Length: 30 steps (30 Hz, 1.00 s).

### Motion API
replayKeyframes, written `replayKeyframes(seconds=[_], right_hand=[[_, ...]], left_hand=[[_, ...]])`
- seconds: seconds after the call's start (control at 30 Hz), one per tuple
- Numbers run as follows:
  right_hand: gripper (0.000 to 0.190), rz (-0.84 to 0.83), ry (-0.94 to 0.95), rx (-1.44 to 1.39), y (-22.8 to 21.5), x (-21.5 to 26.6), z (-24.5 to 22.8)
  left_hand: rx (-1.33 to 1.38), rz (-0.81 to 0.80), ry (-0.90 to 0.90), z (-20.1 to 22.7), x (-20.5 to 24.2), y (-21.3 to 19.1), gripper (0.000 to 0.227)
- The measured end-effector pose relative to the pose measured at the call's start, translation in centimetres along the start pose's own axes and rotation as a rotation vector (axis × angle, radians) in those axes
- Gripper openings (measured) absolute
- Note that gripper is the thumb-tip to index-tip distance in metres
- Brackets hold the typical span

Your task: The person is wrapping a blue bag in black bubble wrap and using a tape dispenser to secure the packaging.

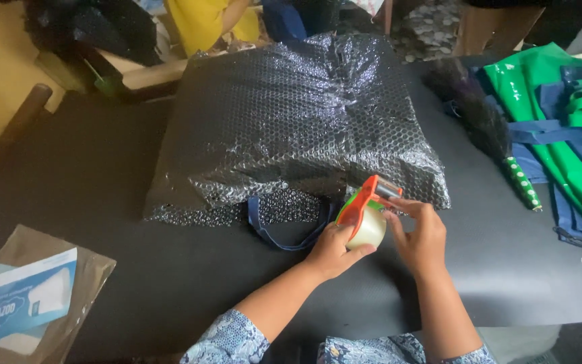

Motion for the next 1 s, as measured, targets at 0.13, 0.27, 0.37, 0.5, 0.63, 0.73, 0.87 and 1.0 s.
replayKeyframes(seconds=[0.13,0.27,0.37,0.5,0.63,0.73,0.87,1.0], right_hand=[[0.031,-0.036,0.234,-0.197,-2.1,0.9,1.0],[0.033,-0.038,0.274,-0.422,-3.7,2.8,2.1],[0.031,-0.063,0.26,-0.428,-5.4,2.2,0.6],[0.023,-0.097,0.261,-0.457,-7.7,3.1,0.1],[0.024,-0.162,0.345,-0.473,-10.2,3.6,-0.7],[0.025,-0.116,0.423,-0.505,-11.6,4.0,-0.3],[0.027,-0.114,0.585,-0.497,-12.0,3.4,1.3],[0.027,-0.165,0.768,-0.55,-9.8,3.0,5.7]], left_hand=[[-0.017,-0.014,0.089,0.4,0.0,0.0,0.042],[-0.075,-0.035,0.16,1.5,0.1,0.0,0.046],[-0.051,-0.063,0.196,2.0,0.3,-0.7,0.05],[-0.007,-0.064,0.257,2.5,0.8,-0.3,0.051],[0.101,-0.215,0.229,3.7,0.9,-0.5,0.039],[0.155,-0.209,0.224,3.3,1.1,0.0,0.044],[0.24,-0.293,0.112,2.4,1.5,0.3,0.053],[0.272,-0.361,0.051,2.8,1.2,-0.6,0.052]])
Point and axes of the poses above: each hand's wrist, its own x-axis away from the middle knuckle, its own y-axis out of the palm, z = x × y, the point moved 1 cm from there along -x, towards the middle knuckle, and after that the axes turned 7 degrees about -z, right-handed, at the moved point
